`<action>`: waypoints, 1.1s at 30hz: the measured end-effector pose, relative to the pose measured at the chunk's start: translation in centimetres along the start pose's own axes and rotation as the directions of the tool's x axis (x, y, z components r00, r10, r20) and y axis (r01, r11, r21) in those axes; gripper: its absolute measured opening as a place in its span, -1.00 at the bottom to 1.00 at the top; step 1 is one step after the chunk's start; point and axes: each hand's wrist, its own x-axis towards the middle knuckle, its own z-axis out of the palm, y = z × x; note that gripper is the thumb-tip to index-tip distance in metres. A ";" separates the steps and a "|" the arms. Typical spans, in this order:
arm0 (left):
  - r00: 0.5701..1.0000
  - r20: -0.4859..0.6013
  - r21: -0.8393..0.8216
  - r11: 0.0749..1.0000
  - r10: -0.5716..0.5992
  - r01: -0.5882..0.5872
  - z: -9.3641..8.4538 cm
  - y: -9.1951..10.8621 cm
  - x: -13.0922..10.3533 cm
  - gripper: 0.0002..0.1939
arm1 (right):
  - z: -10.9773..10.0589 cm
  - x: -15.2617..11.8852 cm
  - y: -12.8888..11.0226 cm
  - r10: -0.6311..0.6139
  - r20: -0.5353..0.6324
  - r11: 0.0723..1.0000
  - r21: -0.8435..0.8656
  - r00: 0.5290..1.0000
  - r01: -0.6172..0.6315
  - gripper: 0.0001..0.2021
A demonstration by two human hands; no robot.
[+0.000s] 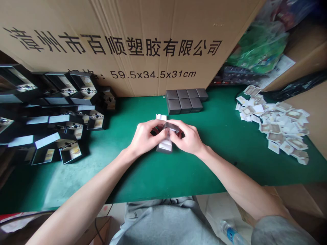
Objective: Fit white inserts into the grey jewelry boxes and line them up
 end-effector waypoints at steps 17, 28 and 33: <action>0.994 0.075 -0.130 0.988 -0.076 0.086 0.1 -0.3 0.2 -0.58 | 0.0 0.1 -0.1 0.037 0.005 0.999 -0.001 0.999 -0.037 -0.68; 0.942 0.319 -0.285 0.958 0.108 -0.013 -0.5 -1.3 0.5 0.19 | -0.1 0.2 0.3 0.121 -0.153 0.992 -0.010 0.981 -0.124 -0.73; 0.937 0.308 -0.220 0.971 0.164 -0.097 -0.1 -1.3 0.4 0.30 | -0.1 0.3 0.3 0.129 -0.158 0.992 0.008 0.979 -0.130 -0.75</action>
